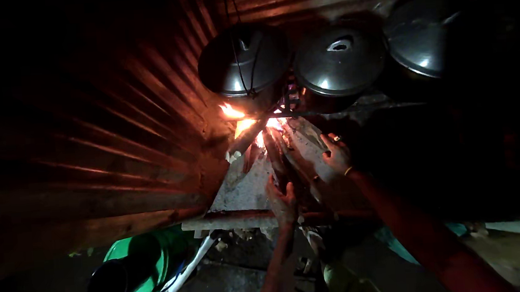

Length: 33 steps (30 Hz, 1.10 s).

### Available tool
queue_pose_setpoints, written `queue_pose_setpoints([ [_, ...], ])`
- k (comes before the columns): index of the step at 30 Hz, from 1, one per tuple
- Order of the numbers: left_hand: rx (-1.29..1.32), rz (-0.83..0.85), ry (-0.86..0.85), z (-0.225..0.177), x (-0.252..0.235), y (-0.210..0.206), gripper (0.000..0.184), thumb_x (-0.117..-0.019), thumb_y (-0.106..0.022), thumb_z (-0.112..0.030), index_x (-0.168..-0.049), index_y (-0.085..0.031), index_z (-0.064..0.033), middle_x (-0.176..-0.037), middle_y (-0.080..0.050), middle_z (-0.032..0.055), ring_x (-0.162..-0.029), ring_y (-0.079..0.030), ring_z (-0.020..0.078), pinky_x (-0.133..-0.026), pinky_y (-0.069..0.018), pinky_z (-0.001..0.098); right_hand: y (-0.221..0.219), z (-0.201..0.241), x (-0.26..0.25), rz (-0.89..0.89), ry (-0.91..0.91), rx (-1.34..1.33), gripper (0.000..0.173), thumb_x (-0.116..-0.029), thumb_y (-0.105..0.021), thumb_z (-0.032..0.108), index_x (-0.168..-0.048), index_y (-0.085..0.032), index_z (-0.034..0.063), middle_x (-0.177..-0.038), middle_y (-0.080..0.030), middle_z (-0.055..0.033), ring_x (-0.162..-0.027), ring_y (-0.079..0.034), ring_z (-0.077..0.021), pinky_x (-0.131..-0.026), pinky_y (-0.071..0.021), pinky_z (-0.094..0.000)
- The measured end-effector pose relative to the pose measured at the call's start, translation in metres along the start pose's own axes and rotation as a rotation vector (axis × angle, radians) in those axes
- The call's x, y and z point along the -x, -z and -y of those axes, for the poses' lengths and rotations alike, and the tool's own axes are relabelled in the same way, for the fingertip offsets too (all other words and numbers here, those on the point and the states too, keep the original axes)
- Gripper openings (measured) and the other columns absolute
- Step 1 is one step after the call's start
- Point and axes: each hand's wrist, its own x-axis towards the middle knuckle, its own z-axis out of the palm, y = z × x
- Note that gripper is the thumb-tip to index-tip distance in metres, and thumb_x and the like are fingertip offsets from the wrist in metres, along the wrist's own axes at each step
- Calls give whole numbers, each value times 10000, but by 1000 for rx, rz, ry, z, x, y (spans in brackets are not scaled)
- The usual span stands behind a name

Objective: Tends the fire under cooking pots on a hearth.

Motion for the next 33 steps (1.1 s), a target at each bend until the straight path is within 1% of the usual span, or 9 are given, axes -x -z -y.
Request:
queue_pose_setpoints([
  [5, -388, -81, -128, -18, -52, 46, 628, -958, -672, -288, -1442, -503, 75, -1477, -486, 323, -1374, -474, 483, -1141, -390, 573, 2, -2, -4, 25, 2, 3, 686, -975, -576, 88, -1614, -327, 105, -1598, -387, -247, -1449, -414, -421, -1178, -355, -507],
  [8, -536, -129, -191, -20, -95, 68, 577, -946, -684, -308, -1410, -571, 14, -1466, -519, 285, -1348, -488, 500, -1082, -387, 658, -18, -6, 7, -175, 90, -109, 675, -943, -655, 119, -1566, -407, 41, -1615, -323, -291, -1447, -412, -442, -1174, -371, -511],
  [11, -611, -131, -195, -16, -122, 79, 612, -945, -672, -350, -1458, -542, -43, -1519, -484, 238, -1390, -452, 471, -1089, -359, 672, -46, -2, 35, -419, 332, -106, 544, -957, -630, 250, -1426, -580, -21, -1484, -510, -299, -1367, -518, -443, -1133, -429, -537],
  [14, -685, -63, -145, -15, -136, 85, 619, -947, -667, -354, -1483, -524, -79, -1556, -458, 203, -1409, -433, 454, -1094, -337, 681, -47, 27, 68, -14, 235, 53, 642, -1042, -504, 473, -1532, -479, 59, -1488, -535, -242, -1377, -521, -400, -1138, -411, -545],
  [16, -713, -33, -145, -12, -142, 85, 619, -946, -673, -352, -1486, -522, -89, -1556, -461, 190, -1413, -434, 441, -1086, -335, 685, -49, 44, 69, 196, 100, 76, 657, -1052, -509, 432, -1588, -380, 75, -1503, -513, -245, -1415, -466, -415, -1180, -340, -571],
  [19, -753, -11, -170, -2, -150, 87, 588, -964, -653, -351, -1483, -532, -103, -1549, -479, 170, -1410, -450, 416, -1088, -341, 674, -49, 53, 67, 233, 20, 142, 554, -1075, -440, 318, -1599, -382, 148, -1443, -578, -222, -1378, -515, -392, -1156, -372, -553],
  [22, -766, 53, -165, 2, -155, 90, 542, -991, -614, -311, -1490, -528, -117, -1535, -506, 145, -1435, -439, 381, -1113, -342, 645, -57, 44, 63, 15, 18, 66, 508, -1017, -501, 184, -1516, -512, 89, -1278, -657, -288, -1174, -648, -459, -992, -508, -579],
  [28, -721, 123, -136, -7, -157, 98, 504, -1010, -602, -245, -1490, -528, -112, -1542, -500, 138, -1395, -488, 385, -1082, -386, 662, -64, 37, 50, -233, 21, -111, 441, -989, -514, 9, -1421, -602, 19, -1287, -629, -339, -1185, -632, -475, -1022, -508, -516],
  [33, -685, 144, -182, 6, -165, 99, 505, -1006, -619, -202, -1489, -518, -96, -1528, -507, 162, -1371, -519, 377, -1090, -431, 608, -72, 30, 36, -391, 73, -324, 313, -1024, -535, 98, -1258, -701, -28, -1229, -680, -278, -1193, -650, -369, -1062, -495, -449],
])
